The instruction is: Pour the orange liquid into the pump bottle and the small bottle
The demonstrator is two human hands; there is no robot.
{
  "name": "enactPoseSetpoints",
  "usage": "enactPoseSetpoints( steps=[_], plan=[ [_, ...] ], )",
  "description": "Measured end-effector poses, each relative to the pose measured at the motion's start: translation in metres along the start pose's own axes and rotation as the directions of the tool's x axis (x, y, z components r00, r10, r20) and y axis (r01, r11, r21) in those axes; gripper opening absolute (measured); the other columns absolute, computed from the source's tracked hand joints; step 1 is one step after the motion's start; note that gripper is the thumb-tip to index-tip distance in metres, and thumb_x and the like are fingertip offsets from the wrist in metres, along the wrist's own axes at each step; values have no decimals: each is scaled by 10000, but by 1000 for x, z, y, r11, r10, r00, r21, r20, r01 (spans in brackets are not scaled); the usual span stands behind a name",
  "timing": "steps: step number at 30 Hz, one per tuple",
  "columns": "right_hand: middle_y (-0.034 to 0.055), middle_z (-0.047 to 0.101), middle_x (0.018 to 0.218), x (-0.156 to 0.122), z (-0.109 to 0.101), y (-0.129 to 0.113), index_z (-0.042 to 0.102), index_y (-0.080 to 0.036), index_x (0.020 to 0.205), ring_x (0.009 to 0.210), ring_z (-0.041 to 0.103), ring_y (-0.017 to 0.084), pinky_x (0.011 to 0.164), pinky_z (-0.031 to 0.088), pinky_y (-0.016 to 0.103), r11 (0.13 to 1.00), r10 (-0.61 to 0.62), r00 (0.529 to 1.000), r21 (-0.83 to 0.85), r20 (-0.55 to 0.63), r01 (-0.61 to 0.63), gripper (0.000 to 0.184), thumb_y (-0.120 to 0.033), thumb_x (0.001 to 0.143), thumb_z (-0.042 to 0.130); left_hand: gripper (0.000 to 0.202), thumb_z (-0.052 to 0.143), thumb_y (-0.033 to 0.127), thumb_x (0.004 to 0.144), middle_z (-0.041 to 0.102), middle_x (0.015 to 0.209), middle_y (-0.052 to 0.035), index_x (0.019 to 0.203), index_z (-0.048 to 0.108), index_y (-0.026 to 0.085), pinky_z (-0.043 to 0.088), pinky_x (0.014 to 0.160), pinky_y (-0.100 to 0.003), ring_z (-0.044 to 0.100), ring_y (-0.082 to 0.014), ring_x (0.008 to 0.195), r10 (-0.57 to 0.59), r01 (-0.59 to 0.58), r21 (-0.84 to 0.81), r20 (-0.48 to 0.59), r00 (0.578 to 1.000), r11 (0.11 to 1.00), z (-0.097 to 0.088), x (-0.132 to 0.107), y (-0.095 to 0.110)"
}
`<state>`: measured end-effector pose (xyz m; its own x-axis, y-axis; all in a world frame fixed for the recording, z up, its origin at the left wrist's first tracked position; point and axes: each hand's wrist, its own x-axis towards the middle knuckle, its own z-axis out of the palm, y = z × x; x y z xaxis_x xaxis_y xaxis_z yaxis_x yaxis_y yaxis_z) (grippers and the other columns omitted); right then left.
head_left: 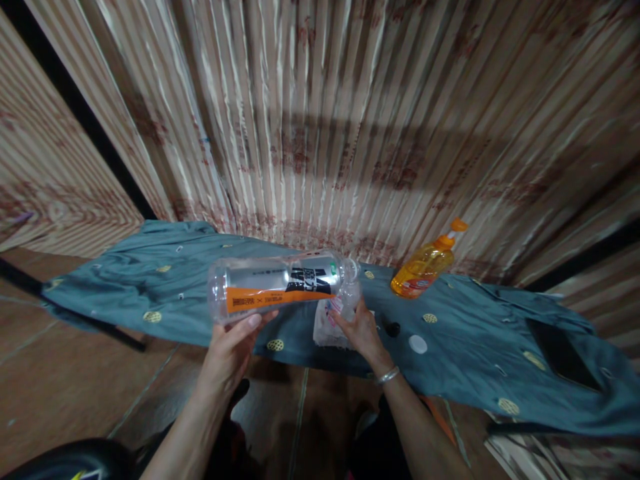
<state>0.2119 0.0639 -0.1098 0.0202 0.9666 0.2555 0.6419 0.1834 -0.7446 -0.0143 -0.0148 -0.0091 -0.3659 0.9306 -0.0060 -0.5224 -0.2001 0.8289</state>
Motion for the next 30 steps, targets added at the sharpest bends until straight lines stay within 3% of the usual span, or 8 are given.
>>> enactPoseSetpoints(
  steps=[7,13,22,30],
  plan=[
    [115,712,994,0,0,0,495,-152,1165,902,701,277,774,545,354,1000,-15,1000,16,4,15,516,-449,778,665,449,875,257,511,743,848,-14,933,722,258,586,796,-427,682,-260,911,8,-8,-13,-8,1000,1000,0,-1,0],
    [117,717,983,0,2,2,493,-161,1175,895,705,283,776,549,371,1000,-17,1000,7,-11,17,515,-448,779,657,317,871,255,548,734,810,-16,833,735,222,589,825,-444,676,-239,897,-3,4,-13,35,999,1000,-7,2,-3],
    [124,715,997,0,3,3,498,-151,1179,895,704,282,764,547,363,1000,-15,1000,8,-8,15,529,-454,773,653,356,907,268,458,732,775,-18,767,741,216,608,769,-430,680,-233,834,-5,4,-35,-20,1000,999,-3,2,-3],
    [101,721,929,0,3,2,510,-167,1129,842,707,272,732,544,354,1000,-9,1000,28,-19,9,488,-466,768,644,285,893,257,505,741,824,-21,740,739,211,601,799,-433,678,-220,852,-4,4,-38,7,1000,999,-7,3,-4]
  ],
)
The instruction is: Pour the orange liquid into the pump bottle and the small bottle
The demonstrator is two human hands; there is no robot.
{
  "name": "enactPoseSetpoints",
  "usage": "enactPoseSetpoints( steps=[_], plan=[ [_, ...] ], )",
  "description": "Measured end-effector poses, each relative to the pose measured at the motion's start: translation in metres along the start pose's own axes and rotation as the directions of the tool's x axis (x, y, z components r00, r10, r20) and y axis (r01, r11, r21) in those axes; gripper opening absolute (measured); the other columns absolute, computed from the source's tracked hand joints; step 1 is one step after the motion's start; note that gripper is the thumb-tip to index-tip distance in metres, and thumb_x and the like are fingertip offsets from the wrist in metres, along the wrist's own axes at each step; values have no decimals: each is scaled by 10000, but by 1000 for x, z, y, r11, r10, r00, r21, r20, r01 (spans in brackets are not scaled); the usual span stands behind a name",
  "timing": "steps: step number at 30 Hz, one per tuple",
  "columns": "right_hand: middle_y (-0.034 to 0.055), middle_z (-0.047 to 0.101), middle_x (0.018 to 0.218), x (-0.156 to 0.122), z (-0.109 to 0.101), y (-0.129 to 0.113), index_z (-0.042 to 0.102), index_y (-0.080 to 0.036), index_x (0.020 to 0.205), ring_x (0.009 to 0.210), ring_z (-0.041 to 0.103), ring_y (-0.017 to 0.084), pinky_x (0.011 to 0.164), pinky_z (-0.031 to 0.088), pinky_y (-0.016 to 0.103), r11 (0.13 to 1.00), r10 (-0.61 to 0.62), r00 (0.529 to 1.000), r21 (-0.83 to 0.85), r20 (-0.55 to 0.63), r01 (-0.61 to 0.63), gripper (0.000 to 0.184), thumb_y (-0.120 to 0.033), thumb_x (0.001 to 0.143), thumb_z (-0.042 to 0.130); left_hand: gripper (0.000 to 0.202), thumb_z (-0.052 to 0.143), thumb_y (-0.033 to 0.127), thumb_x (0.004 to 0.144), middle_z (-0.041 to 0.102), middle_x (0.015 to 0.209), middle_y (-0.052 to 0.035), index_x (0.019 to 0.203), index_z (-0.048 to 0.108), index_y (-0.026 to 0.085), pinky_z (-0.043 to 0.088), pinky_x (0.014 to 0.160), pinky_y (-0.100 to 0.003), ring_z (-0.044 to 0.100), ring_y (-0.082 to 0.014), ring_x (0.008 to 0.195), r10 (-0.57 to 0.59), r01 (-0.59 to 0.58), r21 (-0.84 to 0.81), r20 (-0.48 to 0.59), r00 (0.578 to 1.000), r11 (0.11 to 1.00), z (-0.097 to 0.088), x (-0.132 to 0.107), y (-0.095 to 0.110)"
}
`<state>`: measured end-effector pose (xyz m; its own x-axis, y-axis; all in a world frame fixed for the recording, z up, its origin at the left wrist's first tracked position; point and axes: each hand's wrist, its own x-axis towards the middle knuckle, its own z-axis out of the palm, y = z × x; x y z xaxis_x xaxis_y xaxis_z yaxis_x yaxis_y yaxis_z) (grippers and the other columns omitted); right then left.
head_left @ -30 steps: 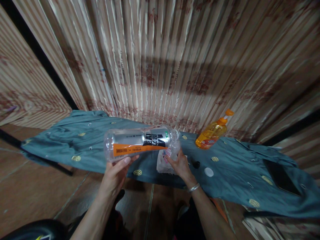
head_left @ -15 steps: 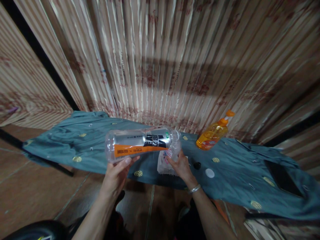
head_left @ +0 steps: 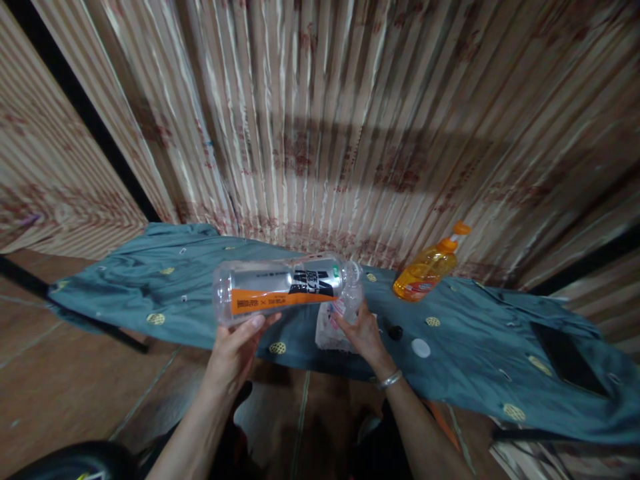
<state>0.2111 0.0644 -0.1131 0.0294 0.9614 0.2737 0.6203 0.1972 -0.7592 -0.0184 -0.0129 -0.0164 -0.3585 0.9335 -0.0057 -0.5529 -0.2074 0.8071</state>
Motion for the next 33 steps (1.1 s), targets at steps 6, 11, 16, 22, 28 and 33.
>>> enactPoseSetpoints(
  steps=[6,11,16,22,28,33],
  plan=[
    [111,718,962,0,-1,-2,499,-161,1153,872,706,275,756,542,359,1000,-3,1000,2,8,3,514,-471,769,640,208,871,247,564,740,839,-29,718,739,198,592,836,-448,676,-217,869,-5,5,9,43,999,1000,-5,1,-2],
    [94,718,914,0,-2,-3,507,-166,1124,824,707,268,721,541,347,1000,-2,1000,-12,5,2,487,-472,767,637,228,890,244,517,733,775,-16,672,729,201,608,792,-426,678,-204,821,-8,8,-10,10,1000,1000,0,1,-1],
    [105,722,936,0,0,0,509,-177,1127,841,708,277,734,543,358,1000,-15,1000,-24,-16,15,478,-455,763,647,273,914,257,446,735,765,-17,628,718,199,617,745,-402,676,-199,784,-12,11,-17,-37,999,1000,4,-1,1],
    [101,724,928,0,1,0,508,-176,1123,838,710,270,733,548,349,1000,-4,1000,-12,-23,3,482,-461,760,649,200,880,238,545,744,836,-24,658,720,197,597,817,-439,679,-211,858,-13,13,-7,31,999,1000,-2,1,-1],
    [109,720,969,0,-1,-2,500,-169,1152,878,707,275,763,544,357,1000,-3,1000,-19,0,3,501,-459,770,647,276,898,260,484,735,764,-15,685,719,201,606,769,-419,681,-210,804,-4,4,-1,-13,1000,1000,3,0,1],
    [124,716,981,0,-1,-2,492,-152,1167,903,703,285,777,546,371,1000,16,1000,-12,25,-16,529,-466,770,648,323,898,261,462,732,743,-20,724,721,197,601,762,-431,683,-215,765,-2,2,9,-31,1000,1000,6,-1,3]
  ],
)
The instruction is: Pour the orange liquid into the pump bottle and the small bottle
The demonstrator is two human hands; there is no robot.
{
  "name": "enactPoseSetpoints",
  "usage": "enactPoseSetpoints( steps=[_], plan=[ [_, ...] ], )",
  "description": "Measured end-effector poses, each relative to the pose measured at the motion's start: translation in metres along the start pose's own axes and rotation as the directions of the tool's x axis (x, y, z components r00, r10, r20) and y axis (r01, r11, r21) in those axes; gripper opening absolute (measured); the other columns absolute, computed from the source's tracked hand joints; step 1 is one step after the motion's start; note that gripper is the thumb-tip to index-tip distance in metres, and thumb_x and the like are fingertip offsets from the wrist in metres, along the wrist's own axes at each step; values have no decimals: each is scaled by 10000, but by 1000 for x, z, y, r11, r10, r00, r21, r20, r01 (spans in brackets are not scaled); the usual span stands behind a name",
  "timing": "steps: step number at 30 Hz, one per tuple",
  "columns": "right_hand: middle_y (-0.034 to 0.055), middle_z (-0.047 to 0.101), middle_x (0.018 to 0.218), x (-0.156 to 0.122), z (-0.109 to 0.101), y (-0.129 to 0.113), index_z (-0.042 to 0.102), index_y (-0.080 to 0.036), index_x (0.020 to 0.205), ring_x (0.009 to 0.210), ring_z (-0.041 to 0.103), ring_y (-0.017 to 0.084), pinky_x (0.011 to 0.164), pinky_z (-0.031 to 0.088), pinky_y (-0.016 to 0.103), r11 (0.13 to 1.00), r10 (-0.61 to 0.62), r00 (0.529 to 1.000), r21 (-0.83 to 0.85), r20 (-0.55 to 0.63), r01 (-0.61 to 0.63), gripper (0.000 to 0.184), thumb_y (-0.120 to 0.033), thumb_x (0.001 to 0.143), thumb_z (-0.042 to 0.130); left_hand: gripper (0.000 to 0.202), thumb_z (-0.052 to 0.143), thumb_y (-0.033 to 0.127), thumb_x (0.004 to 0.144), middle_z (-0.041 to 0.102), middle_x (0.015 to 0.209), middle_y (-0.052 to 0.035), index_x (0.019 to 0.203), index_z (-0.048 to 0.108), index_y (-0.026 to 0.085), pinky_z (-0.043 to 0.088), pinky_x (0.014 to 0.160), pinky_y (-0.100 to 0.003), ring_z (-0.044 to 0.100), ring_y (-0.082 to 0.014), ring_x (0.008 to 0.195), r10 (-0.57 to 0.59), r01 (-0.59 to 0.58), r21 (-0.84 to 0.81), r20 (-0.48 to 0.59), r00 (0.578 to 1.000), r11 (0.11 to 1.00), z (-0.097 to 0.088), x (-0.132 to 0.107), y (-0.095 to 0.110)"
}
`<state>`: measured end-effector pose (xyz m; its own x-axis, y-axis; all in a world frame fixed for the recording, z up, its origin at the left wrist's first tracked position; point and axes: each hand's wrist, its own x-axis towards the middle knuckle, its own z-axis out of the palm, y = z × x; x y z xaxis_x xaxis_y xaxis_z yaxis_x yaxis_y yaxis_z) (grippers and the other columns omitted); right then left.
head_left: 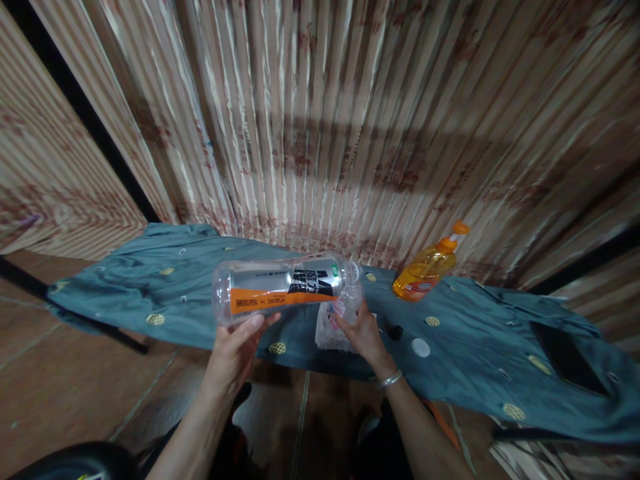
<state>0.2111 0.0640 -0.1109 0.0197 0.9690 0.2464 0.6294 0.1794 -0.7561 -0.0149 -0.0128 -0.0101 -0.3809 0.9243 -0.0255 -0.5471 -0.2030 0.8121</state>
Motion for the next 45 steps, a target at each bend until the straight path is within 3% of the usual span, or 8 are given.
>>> enactPoseSetpoints(
  steps=[6,13,17,22,28,39,45],
  plan=[
    [126,713,979,0,-1,-1,497,-159,1140,891,703,289,790,549,394,1000,-15,1000,15,-7,16,488,-445,773,644,364,894,255,470,740,794,-23,787,719,214,600,759,-426,688,-223,789,19,-19,12,2,1000,1000,0,-1,0],
    [146,713,979,0,1,0,496,-140,1147,890,704,299,778,550,389,1000,2,1000,-9,-20,-2,534,-468,758,658,253,892,275,488,726,742,-20,605,684,193,604,771,-437,686,-215,773,19,-19,15,12,1000,1000,-2,1,-2],
    [131,715,972,-1,2,2,489,-149,1161,874,706,283,764,552,376,1000,-19,999,-5,-29,19,544,-488,764,643,266,894,258,476,696,671,-5,645,701,191,608,758,-420,669,-189,723,16,-16,12,8,1000,1000,-1,1,-2],
    [125,718,946,0,3,3,503,-148,1148,875,705,289,770,553,387,1000,-8,999,-24,-51,7,555,-499,743,648,371,888,244,476,718,736,-7,802,714,220,603,750,-430,676,-206,748,30,-30,16,-3,1000,999,0,1,0],
    [113,720,943,0,2,3,498,-156,1148,842,705,271,738,560,372,1000,-29,999,-4,-43,29,541,-496,756,652,307,891,256,471,717,737,-18,696,692,195,599,756,-433,673,-209,750,22,-22,15,-6,1000,1000,0,1,-1],
    [125,721,942,0,1,2,518,-157,1142,847,703,285,765,559,391,1000,-16,999,-4,-35,16,513,-463,756,658,316,896,248,450,707,711,-3,690,695,197,606,732,-411,665,-193,734,14,-14,-2,-22,1000,1000,1,0,0],
    [105,724,921,-1,-1,1,521,-148,1145,819,707,275,733,558,370,1000,-18,999,-1,-33,18,524,-467,755,663,394,898,270,459,708,709,4,805,714,224,601,745,-417,671,-200,737,16,-16,21,-8,1000,1000,1,0,0]
  ],
)
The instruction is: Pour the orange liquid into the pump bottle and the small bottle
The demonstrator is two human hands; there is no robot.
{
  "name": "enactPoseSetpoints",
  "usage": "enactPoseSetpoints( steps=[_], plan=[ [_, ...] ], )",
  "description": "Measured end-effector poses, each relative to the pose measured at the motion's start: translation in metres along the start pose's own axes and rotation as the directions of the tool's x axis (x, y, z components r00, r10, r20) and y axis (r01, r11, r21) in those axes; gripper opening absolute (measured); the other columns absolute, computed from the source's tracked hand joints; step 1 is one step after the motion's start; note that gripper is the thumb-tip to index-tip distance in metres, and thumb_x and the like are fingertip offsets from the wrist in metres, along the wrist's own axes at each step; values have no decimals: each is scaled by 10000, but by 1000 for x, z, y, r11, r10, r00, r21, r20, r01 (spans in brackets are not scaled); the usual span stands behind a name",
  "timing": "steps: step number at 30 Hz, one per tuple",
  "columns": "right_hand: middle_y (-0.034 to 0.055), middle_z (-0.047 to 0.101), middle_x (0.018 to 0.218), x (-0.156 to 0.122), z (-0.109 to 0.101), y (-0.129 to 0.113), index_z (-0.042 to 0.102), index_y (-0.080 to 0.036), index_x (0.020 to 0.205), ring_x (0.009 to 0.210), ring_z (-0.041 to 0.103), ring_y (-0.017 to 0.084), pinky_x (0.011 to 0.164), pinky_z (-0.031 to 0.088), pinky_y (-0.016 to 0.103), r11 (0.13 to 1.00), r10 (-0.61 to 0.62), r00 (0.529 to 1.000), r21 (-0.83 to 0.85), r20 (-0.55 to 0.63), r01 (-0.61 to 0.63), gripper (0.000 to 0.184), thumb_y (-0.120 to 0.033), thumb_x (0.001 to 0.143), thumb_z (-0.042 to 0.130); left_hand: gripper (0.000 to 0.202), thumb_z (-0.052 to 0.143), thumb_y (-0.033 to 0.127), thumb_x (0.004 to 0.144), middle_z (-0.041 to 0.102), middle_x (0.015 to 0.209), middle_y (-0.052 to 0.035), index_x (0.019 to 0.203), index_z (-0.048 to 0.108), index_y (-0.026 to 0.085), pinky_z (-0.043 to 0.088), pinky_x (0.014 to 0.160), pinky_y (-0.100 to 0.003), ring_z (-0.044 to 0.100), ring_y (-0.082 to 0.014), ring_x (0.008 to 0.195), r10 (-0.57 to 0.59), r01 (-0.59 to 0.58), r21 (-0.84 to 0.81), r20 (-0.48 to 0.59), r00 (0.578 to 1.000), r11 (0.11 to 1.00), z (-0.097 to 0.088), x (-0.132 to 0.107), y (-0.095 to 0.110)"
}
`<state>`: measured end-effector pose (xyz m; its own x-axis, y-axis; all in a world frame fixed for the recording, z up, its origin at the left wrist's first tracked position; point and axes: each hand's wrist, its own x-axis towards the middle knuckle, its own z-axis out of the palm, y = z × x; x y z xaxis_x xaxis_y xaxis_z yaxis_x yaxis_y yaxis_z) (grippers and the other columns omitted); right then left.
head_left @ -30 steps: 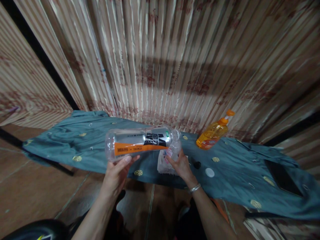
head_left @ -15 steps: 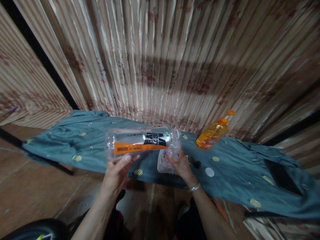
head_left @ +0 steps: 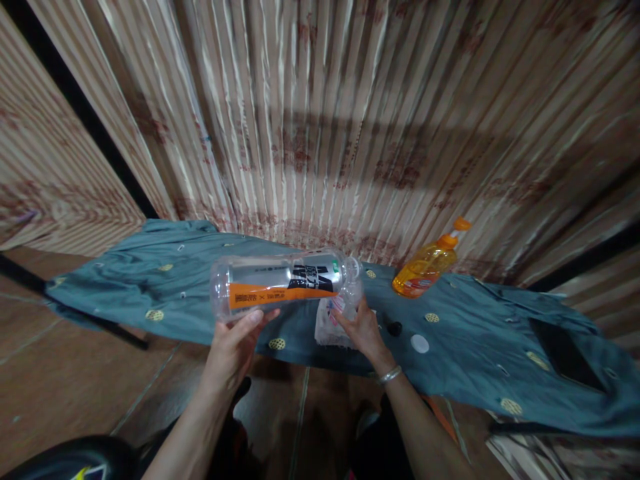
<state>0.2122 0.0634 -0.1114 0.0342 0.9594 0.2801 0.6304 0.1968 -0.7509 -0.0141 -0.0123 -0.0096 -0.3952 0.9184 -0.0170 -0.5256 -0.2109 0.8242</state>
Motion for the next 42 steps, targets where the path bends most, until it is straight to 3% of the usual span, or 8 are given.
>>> enactPoseSetpoints(
  steps=[8,20,28,42],
  plan=[
    [101,728,902,0,0,0,535,-149,1129,796,709,275,702,561,357,1000,-25,1000,-1,-14,25,503,-460,757,668,375,897,245,454,717,738,1,784,722,223,598,749,-423,665,-199,748,-14,14,-23,-5,1000,1000,0,0,0],
    [147,715,987,1,-1,-2,505,-130,1187,874,699,295,791,560,409,999,17,999,37,37,-18,552,-455,771,666,366,888,232,474,722,762,-9,801,725,211,603,745,-411,668,-205,772,-9,9,-30,-3,1000,1000,-1,0,0],
    [123,720,940,0,1,0,505,-126,1169,846,705,288,759,561,391,998,24,1000,-51,1,-24,562,-473,759,668,393,908,250,432,718,751,-9,774,720,205,617,719,-387,665,-190,766,-15,14,-39,-20,1000,999,1,1,-1],
    [134,719,933,0,2,1,514,-145,1151,855,702,299,781,561,409,1000,16,1000,-17,-7,-16,536,-477,757,661,304,909,239,440,710,731,-7,650,696,190,625,717,-394,653,-170,728,-7,7,-49,-13,1000,999,-2,1,-2]
  ],
)
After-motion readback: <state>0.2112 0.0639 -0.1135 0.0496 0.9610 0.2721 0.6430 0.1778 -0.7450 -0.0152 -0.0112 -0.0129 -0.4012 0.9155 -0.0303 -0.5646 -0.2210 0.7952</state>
